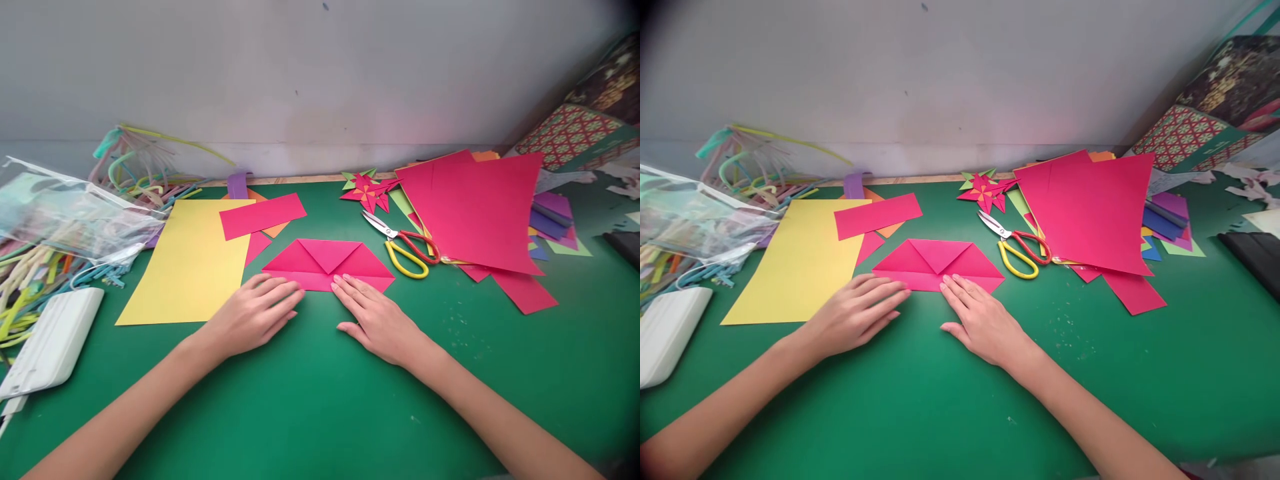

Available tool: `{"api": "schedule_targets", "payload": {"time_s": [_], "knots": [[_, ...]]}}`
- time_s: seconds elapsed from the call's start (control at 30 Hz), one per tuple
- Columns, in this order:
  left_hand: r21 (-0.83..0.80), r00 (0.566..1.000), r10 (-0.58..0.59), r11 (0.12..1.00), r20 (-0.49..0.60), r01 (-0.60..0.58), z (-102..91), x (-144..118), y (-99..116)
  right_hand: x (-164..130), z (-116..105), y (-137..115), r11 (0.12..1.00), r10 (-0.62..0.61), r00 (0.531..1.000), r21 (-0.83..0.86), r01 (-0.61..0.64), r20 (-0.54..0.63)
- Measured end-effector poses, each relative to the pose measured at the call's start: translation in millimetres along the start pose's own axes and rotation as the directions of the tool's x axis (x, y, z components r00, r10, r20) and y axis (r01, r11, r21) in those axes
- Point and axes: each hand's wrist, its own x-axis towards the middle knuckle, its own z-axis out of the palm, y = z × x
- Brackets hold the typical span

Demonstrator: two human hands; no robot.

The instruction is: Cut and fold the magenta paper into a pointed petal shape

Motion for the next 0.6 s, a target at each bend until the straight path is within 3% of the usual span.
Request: {"api": "schedule_targets", "payload": {"time_s": [0.2,0.6], "knots": [[-0.052,0.998,0.011,0.999,0.061,-0.007,23.3,38,19,0,1,0,1.000,-0.002,1.000,-0.010,0.002,-0.001],[-0.123,0.995,-0.037,0.991,0.094,0.048,26.7,35,20,5,-13,7,0.974,-0.132,0.991,-0.188,0.125,-0.024]]}}
